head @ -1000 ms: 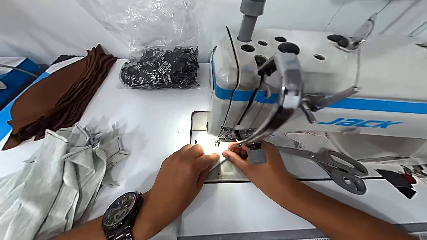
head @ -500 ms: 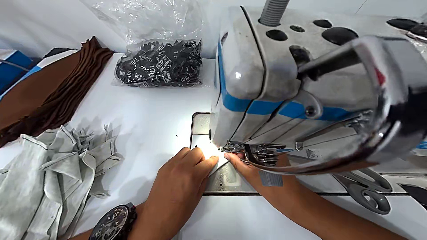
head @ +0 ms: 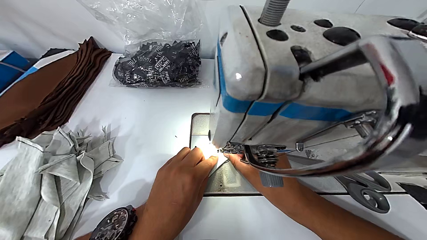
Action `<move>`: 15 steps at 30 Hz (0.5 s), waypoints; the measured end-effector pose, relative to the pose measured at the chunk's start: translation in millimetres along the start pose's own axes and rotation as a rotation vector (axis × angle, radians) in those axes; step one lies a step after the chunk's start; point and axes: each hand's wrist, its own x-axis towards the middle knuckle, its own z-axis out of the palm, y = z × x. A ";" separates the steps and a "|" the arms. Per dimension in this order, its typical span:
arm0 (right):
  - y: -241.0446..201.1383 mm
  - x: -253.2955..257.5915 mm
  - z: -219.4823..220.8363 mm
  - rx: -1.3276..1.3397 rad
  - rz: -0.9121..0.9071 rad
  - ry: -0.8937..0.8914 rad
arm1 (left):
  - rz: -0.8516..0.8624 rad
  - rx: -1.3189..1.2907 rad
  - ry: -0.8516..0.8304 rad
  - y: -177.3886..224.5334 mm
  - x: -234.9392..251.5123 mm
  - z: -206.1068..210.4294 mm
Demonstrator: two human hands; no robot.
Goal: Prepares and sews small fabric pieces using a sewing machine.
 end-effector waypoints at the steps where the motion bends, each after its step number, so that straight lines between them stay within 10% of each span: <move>1: -0.7 0.9 -1.3 -0.003 -0.002 0.005 | 0.001 0.005 0.000 -0.1 0.8 -0.1; 15: 0.3 1.9 9.0 -0.078 -0.040 0.208 | -0.007 0.030 0.016 -2.7 14.0 -2.7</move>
